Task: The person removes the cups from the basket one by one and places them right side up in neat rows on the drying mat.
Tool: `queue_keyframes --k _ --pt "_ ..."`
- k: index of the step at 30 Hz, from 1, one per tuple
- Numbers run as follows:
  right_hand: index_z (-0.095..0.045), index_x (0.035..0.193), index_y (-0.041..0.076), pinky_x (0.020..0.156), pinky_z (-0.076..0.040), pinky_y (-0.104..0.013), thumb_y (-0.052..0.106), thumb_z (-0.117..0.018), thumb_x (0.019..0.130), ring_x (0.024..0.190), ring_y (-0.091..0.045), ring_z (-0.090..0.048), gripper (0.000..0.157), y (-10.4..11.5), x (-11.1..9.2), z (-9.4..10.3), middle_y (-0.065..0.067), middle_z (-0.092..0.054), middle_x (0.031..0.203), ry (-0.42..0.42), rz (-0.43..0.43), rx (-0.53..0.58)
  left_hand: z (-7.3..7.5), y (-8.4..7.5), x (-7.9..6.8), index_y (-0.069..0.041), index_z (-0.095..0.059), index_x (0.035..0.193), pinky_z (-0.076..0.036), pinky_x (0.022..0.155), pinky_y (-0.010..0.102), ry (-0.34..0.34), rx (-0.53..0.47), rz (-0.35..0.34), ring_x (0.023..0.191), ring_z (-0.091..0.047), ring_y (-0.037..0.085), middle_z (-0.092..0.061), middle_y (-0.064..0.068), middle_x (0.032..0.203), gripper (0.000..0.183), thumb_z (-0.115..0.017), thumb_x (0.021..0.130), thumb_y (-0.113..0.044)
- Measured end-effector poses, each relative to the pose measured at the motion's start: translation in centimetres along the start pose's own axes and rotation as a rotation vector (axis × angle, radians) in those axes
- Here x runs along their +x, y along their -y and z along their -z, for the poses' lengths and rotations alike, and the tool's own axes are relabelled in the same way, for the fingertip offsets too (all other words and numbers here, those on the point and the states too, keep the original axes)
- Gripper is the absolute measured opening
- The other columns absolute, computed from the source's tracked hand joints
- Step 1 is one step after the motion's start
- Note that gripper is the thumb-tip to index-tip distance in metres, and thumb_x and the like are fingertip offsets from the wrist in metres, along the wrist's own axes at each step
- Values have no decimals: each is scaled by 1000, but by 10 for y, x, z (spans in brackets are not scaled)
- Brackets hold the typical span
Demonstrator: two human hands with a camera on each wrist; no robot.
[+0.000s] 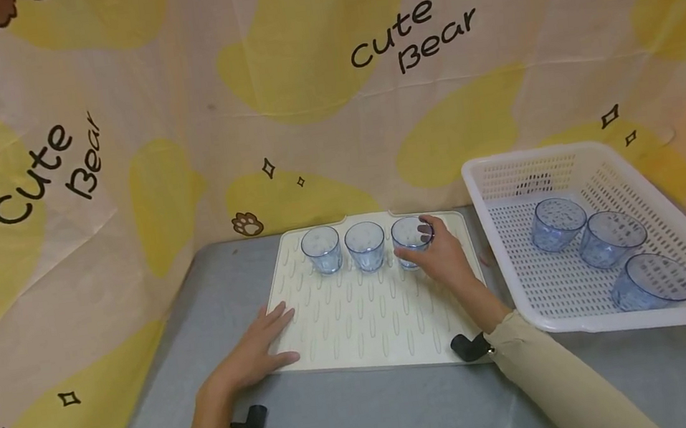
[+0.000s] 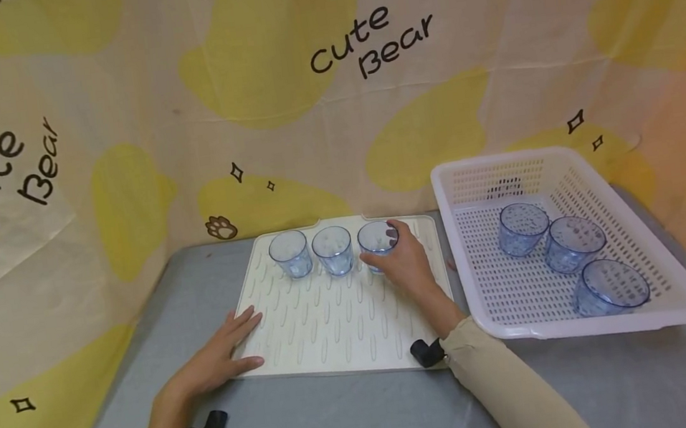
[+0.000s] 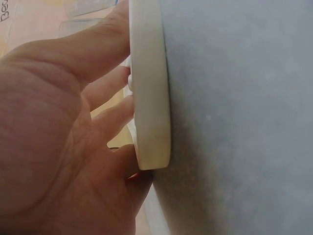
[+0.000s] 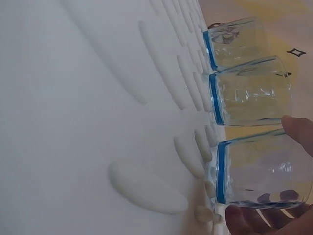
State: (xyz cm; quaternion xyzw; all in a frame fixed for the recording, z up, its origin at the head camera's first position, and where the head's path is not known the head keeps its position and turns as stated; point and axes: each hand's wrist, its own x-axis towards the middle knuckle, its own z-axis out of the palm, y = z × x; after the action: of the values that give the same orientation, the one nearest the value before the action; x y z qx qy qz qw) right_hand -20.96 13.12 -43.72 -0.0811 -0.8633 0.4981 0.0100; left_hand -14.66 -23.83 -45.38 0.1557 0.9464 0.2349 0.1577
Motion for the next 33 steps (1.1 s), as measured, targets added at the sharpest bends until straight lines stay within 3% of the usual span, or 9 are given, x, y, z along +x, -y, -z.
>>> queue_keyframes --k 11,17,21,27,33 --pt "-20 158 9 117 -36 -50 25 -85 78 146 -37 -37 104 1 -6 7 -16 -31 161 -1 27 103 1 -4 1 -13 -33 156 -11 119 68 6 5 13 154 -4 45 -21 13 166 85 -73 87 -41" --pt "-17 158 8 121 -29 -51 25 -82 81 152 -34 -24 102 2 -40 10 -15 -24 164 -6 80 120 1 -3 1 -12 -33 156 -11 119 68 9 8 18 154 -4 45 -21 14 166 85 -74 87 -40" --pt "-19 158 11 121 -30 -52 27 -80 83 153 -33 -21 99 9 -67 18 -12 -21 165 41 76 93 1 -2 0 -12 -33 156 -11 119 68 7 8 14 154 -4 45 -21 14 166 84 -73 87 -39" --pt "-21 158 19 114 -34 -61 35 -78 85 147 -42 -30 94 23 -99 55 -9 -21 166 98 104 43 2 -3 -1 -10 -33 156 -12 119 68 5 10 3 153 -5 47 -22 16 166 84 -73 88 -38" --pt "-22 158 18 103 -39 -69 41 -76 86 138 -51 -36 93 17 -111 104 -20 -22 163 18 134 -151 2 -6 -2 -12 -33 156 -11 119 68 10 -1 18 154 -4 46 -21 14 166 84 -73 88 -39"
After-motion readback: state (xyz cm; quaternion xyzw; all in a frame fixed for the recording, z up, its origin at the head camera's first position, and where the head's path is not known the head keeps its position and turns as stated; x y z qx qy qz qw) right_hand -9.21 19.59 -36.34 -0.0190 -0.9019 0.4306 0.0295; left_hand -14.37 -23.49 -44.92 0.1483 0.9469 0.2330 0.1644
